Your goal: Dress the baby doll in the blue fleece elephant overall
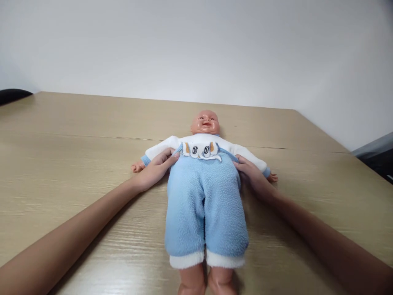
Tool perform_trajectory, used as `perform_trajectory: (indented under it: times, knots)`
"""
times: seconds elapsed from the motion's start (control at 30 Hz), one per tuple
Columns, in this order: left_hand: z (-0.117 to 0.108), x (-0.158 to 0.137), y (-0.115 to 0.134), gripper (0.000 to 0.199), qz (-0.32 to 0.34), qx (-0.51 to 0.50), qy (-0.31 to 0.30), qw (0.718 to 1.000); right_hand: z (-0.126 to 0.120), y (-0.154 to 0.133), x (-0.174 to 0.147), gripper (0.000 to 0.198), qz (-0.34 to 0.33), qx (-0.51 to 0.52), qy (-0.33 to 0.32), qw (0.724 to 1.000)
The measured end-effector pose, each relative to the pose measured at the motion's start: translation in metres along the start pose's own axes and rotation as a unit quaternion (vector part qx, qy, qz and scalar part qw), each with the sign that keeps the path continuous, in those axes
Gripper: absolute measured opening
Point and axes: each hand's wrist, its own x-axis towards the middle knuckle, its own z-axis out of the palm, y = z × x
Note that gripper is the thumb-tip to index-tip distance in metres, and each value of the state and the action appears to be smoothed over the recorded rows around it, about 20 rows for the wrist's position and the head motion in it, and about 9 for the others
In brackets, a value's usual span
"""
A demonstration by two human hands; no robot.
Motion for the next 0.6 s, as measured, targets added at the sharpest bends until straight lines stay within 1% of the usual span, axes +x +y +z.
perform_trajectory:
  times: [0.07,0.2,0.27,0.33,0.4,0.5,0.57,0.6]
  knots:
    - [-0.012,0.0,0.006,0.042,0.006,0.034,-0.037,0.999,-0.013,-0.004,-0.001,0.022,-0.012,-0.081,-0.043,0.996]
    - [-0.035,0.0,0.013,0.029,0.021,0.082,-0.15,0.985,-0.033,-0.009,-0.006,0.024,-0.054,-0.199,-0.103,0.973]
    - [-0.041,0.0,0.014,0.031,0.033,0.092,-0.185,0.978,-0.039,-0.01,-0.007,0.042,-0.086,-0.244,-0.142,0.955]
    - [-0.043,-0.001,0.016,0.037,0.047,0.112,-0.2,0.972,-0.042,-0.011,-0.007,0.062,-0.107,-0.275,-0.183,0.938]
    - [-0.043,-0.001,0.017,0.037,0.054,0.141,-0.213,0.965,-0.042,-0.012,-0.007,0.071,-0.118,-0.289,-0.196,0.93]
    - [-0.043,0.0,0.015,0.031,0.045,0.14,-0.238,0.96,-0.036,-0.013,-0.008,0.069,-0.12,-0.278,-0.176,0.937]
    - [-0.043,0.0,0.009,0.028,0.031,0.099,-0.249,0.963,-0.028,-0.01,-0.011,0.06,-0.104,-0.233,-0.15,0.955]
    - [-0.042,0.0,0.005,0.027,0.023,0.074,-0.245,0.966,-0.023,-0.008,-0.013,0.055,-0.09,-0.19,-0.131,0.969]
